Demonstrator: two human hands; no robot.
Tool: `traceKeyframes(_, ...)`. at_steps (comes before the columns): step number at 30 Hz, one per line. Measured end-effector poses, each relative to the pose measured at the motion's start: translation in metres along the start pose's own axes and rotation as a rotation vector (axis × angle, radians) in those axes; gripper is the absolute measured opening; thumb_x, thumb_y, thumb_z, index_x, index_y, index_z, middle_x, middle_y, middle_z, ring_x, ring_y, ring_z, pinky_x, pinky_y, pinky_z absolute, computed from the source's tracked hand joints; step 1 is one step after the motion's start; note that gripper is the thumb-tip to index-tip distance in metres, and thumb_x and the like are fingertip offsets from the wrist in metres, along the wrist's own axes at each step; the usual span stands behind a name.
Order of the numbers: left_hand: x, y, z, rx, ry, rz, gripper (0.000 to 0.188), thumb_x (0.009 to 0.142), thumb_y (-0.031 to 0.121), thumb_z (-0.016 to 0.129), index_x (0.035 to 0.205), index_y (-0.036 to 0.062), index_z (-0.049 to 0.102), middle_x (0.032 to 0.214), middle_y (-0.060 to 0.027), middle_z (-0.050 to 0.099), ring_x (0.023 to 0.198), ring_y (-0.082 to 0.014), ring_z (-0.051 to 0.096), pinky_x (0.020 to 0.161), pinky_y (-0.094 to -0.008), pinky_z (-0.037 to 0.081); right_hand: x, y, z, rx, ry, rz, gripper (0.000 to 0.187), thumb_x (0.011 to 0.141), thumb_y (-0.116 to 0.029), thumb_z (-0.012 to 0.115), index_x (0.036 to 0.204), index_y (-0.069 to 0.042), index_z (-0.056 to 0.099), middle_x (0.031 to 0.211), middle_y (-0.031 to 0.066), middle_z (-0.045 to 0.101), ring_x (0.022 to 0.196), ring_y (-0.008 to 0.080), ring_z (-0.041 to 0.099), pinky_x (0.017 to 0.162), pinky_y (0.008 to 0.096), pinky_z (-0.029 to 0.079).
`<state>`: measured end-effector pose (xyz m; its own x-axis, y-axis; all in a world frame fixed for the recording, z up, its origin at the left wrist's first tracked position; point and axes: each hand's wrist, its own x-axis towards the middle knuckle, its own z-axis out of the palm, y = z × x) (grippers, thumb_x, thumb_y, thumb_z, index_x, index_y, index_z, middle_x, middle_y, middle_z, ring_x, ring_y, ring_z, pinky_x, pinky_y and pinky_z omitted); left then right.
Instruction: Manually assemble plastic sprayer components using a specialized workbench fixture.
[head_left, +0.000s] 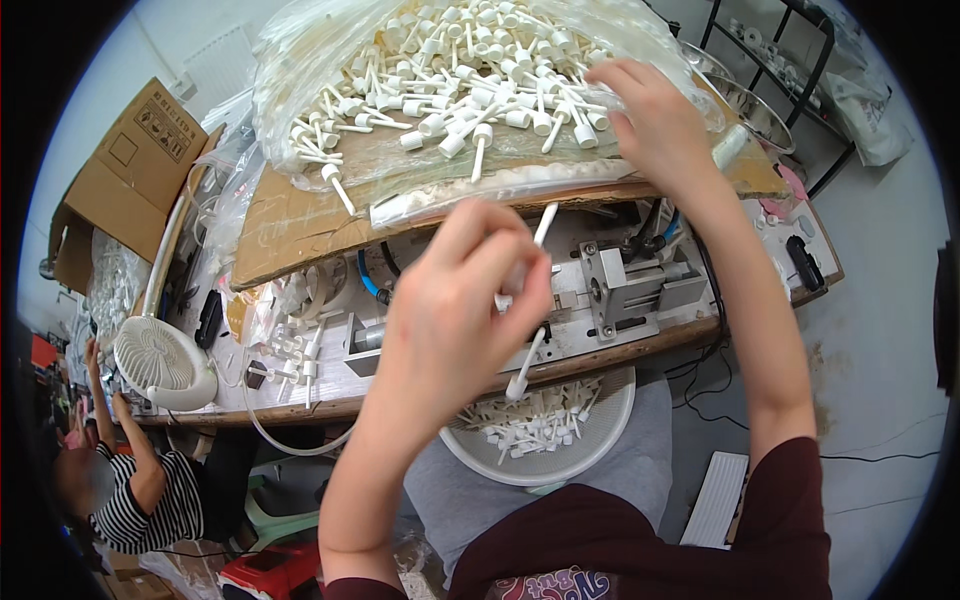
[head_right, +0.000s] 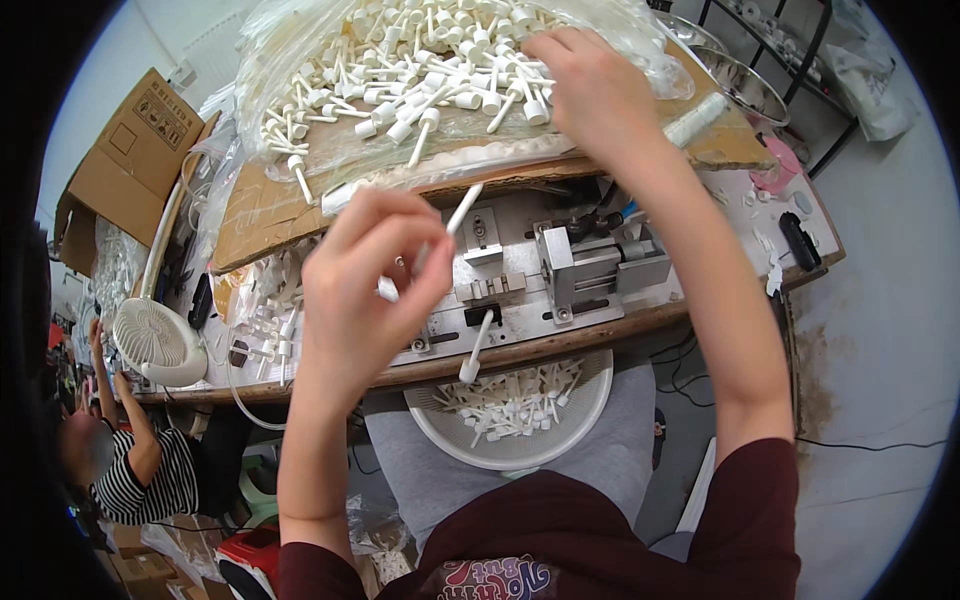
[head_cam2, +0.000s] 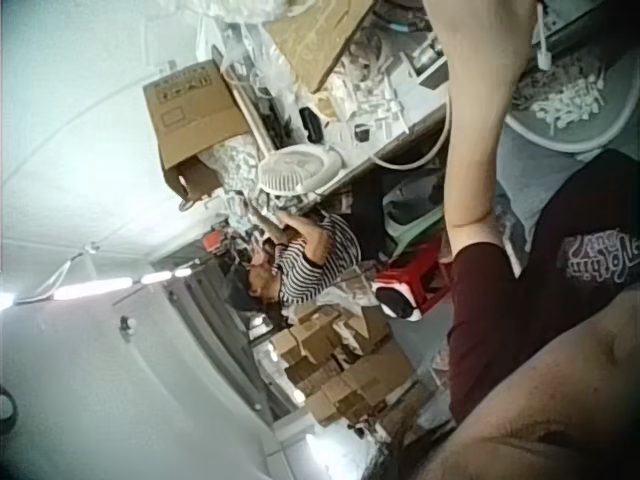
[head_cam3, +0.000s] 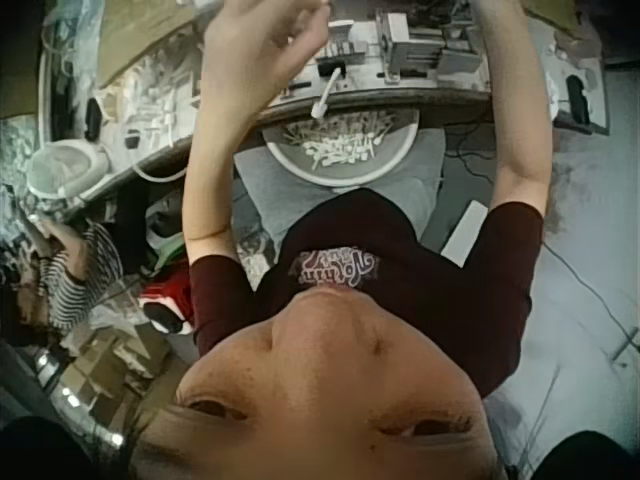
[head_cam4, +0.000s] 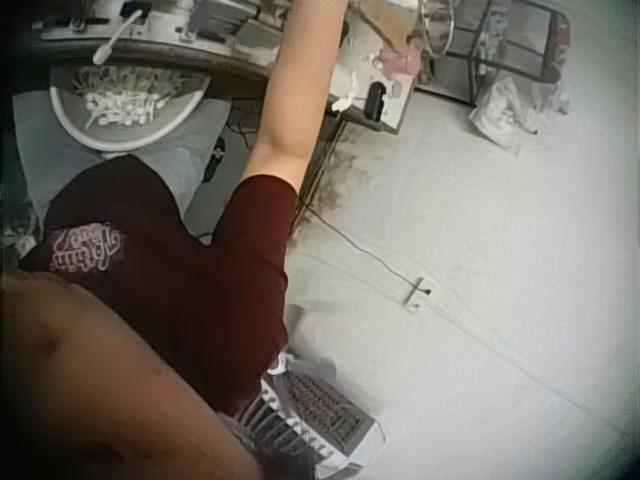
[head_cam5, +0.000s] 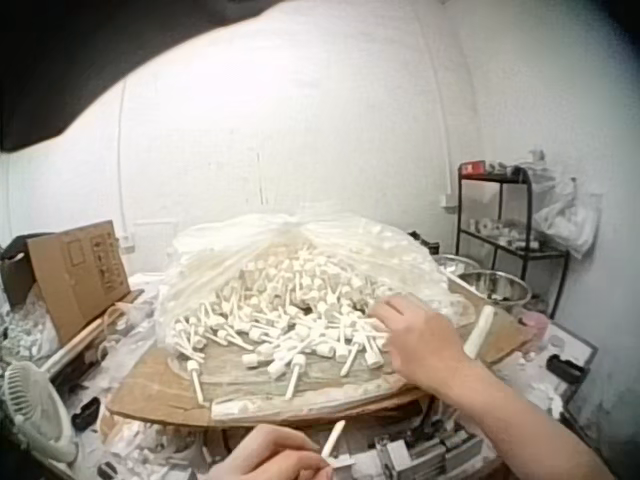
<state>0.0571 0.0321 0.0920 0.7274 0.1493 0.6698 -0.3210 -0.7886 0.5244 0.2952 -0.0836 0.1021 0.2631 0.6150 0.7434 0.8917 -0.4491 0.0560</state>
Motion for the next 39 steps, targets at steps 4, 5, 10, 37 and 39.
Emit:
traceKeyframes(4,-0.036,0.016,0.005,-0.011,-0.127,-0.153,0.019,0.077,0.004,0.081,0.087,0.0007,0.065,0.101,-0.0081,0.063,0.072,-0.0114,0.063,0.055,-0.0230,0.054,0.028,0.039,0.058,-0.128,-0.254,-0.278,0.052,0.079,0.007,0.058,0.126,-0.016,0.059,0.141,0.0042,0.053,0.124,0.0272,0.054,0.097,0.0414,0.048)
traceKeyframes(5,-0.042,0.017,0.007,-0.035,-0.133,-0.165,0.021,0.076,0.005,0.082,0.089,0.0006,0.066,0.104,-0.0086,0.063,0.075,-0.0126,0.065,0.057,-0.0238,0.056,0.035,0.033,0.064,-0.062,-0.397,-0.230,0.051,0.079,0.007,0.058,0.125,-0.015,0.060,0.139,0.0047,0.053,0.124,0.0273,0.053,0.097,0.0417,0.049)
traceKeyframes(10,-0.078,0.012,0.020,-0.150,-0.150,-0.265,0.034,0.075,0.005,0.082,0.105,-0.0013,0.066,0.119,-0.0117,0.059,0.086,-0.0210,0.069,0.069,-0.0298,0.061,0.057,-0.021,0.050,-0.010,-0.666,-0.102,0.043,0.079,0.003,0.059,0.120,-0.009,0.061,0.126,0.0083,0.057,0.116,0.0286,0.056,0.092,0.0431,0.050)
traceKeyframes(37,-0.090,-0.012,0.045,0.271,-0.251,-0.215,0.038,0.080,0.013,0.078,0.117,0.0072,0.069,0.125,-0.0106,0.068,0.066,-0.0188,0.067,0.060,-0.0278,0.054,0.027,0.012,0.009,1.208,-0.388,0.499,0.041,0.097,-0.041,0.064,0.110,-0.003,0.072,0.075,-0.0057,0.058,0.054,0.0002,0.035,0.048,0.0176,0.024)
traceKeyframes(39,-0.076,0.000,0.040,-0.093,-0.044,-0.416,0.050,0.084,0.011,0.076,0.131,0.0059,0.060,0.129,-0.0159,0.064,0.077,-0.0180,0.069,0.065,-0.0282,0.058,0.012,-0.008,-0.004,1.304,-0.423,0.592,0.036,0.093,-0.037,0.067,0.104,-0.003,0.072,0.070,-0.0026,0.059,0.056,0.0054,0.049,0.048,0.0206,0.036)
